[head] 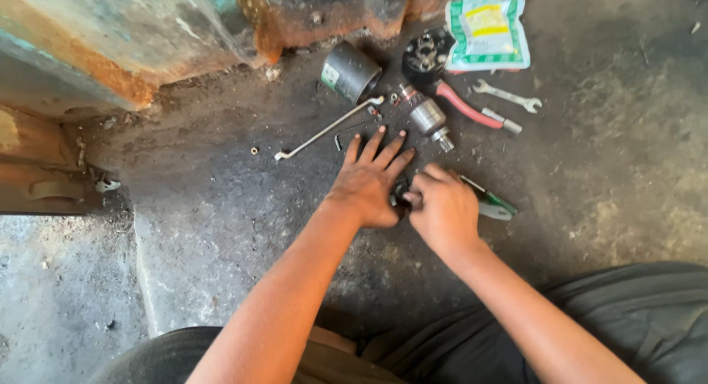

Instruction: The person sits on the floor and uses a screwdriver to disassemble a cylindrical mechanical component. They remove small parts and place them on the floor, then use the screwdriver to pry and adjust internal pieces of the assembly.

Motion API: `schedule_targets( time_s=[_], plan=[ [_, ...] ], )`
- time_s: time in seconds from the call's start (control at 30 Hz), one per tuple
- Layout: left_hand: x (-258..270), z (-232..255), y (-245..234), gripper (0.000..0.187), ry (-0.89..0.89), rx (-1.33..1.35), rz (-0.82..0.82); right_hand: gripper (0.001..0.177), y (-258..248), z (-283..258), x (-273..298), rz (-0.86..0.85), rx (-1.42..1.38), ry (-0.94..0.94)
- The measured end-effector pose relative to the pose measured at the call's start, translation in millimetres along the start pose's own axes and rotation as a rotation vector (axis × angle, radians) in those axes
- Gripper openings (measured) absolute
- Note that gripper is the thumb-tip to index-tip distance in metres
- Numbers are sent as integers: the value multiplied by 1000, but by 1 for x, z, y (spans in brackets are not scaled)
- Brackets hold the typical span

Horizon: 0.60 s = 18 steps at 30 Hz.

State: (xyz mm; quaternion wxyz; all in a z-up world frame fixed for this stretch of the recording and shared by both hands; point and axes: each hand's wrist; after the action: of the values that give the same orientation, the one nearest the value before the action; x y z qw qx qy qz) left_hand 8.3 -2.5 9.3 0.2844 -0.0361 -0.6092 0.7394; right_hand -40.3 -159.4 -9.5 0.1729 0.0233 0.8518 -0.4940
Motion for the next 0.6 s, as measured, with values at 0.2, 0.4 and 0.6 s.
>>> schedule_targets(
  time_s=[0.2,0.4,0.6],
  plan=[
    [-4,-2,27,101,20,30,93,13,13,18,-2,90,74,-115],
    [-3,-4,14,117,40,44,164,11,-19,20,-9,-12,-108,2],
    [16,17,20,127,-223,-80,287,19,-93,41,-11,-47,38,59]
  ],
)
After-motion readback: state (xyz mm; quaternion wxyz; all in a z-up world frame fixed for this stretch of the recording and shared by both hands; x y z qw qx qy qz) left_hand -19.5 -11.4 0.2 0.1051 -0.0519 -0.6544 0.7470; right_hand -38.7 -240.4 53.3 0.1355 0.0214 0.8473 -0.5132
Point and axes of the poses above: each hand's wrist, its own x-axis away from the middle knuckle, its own y-axis out of the palm, z = x × y, and after that the axes turned 11 degrees about z, right-handed
